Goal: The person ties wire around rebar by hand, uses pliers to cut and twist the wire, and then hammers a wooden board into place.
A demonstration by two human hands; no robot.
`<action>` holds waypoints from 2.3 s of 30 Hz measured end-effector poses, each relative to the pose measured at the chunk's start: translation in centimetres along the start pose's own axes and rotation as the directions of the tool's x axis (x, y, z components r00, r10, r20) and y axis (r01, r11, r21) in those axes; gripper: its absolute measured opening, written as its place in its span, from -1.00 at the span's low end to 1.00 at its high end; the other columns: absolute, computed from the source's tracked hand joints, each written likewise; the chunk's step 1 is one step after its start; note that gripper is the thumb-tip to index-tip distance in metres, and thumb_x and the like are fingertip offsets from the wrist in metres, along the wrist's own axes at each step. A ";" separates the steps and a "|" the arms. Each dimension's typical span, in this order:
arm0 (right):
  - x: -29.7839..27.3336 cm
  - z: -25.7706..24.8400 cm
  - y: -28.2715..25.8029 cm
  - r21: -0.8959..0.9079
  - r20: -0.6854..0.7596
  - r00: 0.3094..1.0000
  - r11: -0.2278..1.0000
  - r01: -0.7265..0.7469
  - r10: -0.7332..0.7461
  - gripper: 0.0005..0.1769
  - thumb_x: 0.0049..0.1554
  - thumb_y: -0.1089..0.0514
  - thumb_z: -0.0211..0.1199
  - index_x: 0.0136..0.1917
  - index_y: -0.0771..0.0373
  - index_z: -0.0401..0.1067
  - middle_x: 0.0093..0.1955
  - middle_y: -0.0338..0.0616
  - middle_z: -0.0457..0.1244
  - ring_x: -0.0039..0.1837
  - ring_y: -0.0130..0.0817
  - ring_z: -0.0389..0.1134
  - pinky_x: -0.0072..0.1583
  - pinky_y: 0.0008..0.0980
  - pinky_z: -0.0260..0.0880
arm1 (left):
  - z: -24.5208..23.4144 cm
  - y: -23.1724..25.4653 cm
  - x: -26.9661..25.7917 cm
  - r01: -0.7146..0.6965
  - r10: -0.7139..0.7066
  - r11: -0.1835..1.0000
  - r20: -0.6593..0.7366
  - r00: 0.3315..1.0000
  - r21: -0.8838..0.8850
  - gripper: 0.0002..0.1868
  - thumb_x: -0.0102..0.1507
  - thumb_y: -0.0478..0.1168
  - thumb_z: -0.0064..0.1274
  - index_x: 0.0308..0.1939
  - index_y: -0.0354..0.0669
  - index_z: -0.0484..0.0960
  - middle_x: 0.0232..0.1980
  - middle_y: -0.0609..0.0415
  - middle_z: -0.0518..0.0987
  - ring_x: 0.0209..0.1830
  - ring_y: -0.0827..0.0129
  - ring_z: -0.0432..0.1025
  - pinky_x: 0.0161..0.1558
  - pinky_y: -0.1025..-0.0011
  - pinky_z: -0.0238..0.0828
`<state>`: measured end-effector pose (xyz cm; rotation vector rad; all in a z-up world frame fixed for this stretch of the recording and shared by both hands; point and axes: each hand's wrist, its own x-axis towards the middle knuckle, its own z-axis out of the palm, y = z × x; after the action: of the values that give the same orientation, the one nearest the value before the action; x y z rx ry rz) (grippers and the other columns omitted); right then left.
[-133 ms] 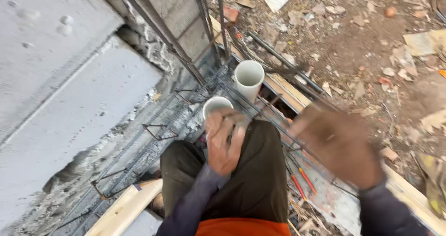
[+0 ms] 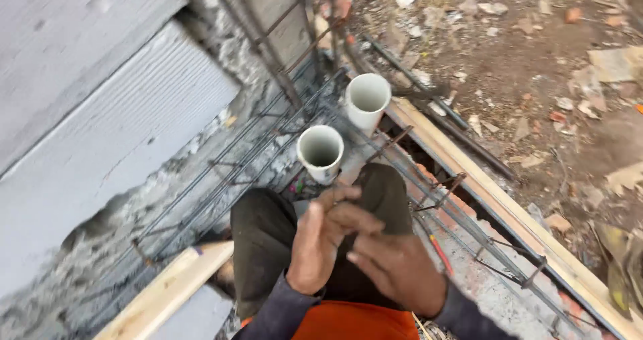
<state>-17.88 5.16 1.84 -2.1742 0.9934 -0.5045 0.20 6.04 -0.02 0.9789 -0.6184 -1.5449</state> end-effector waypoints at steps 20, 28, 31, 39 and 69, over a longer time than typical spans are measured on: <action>-3.7 2.8 3.5 0.999 -0.028 0.620 0.002 0.043 0.784 -0.57 0.38 -0.13 -0.22 0.16 0.20 0.31 -0.13 -0.02 0.37 -0.05 -0.25 0.40 0.02 -0.27 0.43 | -4.3 -2.6 -6.7 -0.013 -0.054 0.983 -0.354 0.934 -0.185 -0.59 0.48 -0.03 -0.21 -0.45 -0.06 0.21 -0.57 0.26 0.05 -0.67 0.55 -0.07 -0.64 0.46 -0.14; -4.0 6.5 2.1 0.335 -0.124 0.985 0.940 -0.071 0.118 -0.82 0.31 0.18 0.04 -0.10 0.31 0.35 -0.21 0.12 0.23 -0.19 0.02 0.32 -0.13 -0.21 0.33 | -7.0 0.8 -5.8 -0.267 0.173 0.959 -0.543 0.822 -0.098 -0.61 0.48 0.00 -0.18 -0.40 -0.03 0.24 -0.55 0.26 0.10 -0.63 0.53 -0.02 -0.60 0.48 -0.12; -4.3 8.0 -1.1 0.403 0.123 0.989 0.907 -0.124 0.081 -0.80 0.32 0.14 0.08 -0.06 0.34 0.34 -0.24 0.17 0.21 -0.09 0.23 0.24 -0.14 -0.15 0.31 | -8.4 2.3 -4.6 -0.416 0.282 0.898 -0.534 0.797 -0.146 -0.63 0.51 0.00 -0.17 -0.34 -0.05 0.28 -0.51 0.23 0.20 -0.57 0.51 0.10 -0.49 0.46 0.09; -4.7 7.7 -3.1 0.442 0.175 0.910 0.795 -0.415 0.377 -0.68 0.33 0.05 -0.01 -0.10 0.31 0.38 -0.43 0.02 0.15 -0.42 -0.21 0.17 -0.26 -0.25 0.23 | -10.9 -1.0 -9.6 -0.032 0.264 0.937 -0.644 0.718 0.348 -0.36 0.39 0.22 -0.15 0.32 -0.21 0.34 0.19 -0.03 0.46 0.14 0.30 0.42 0.07 0.27 0.47; 14.5 7.8 -9.4 -0.292 0.065 0.798 0.754 0.589 -0.599 -0.76 0.20 -0.02 0.21 0.08 0.11 0.45 0.05 -0.12 0.29 0.23 -0.05 0.29 0.40 0.30 0.06 | -11.8 4.7 -20.3 0.176 0.170 0.883 -0.644 0.746 0.436 -0.51 0.42 0.02 -0.18 -0.53 -0.17 0.41 -0.67 0.18 0.21 -0.71 0.48 0.07 -0.65 0.41 -0.08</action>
<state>0.63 1.80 4.15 -2.7725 0.3704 -0.7163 12.83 26.25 2.86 1.8075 -0.4664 -0.9222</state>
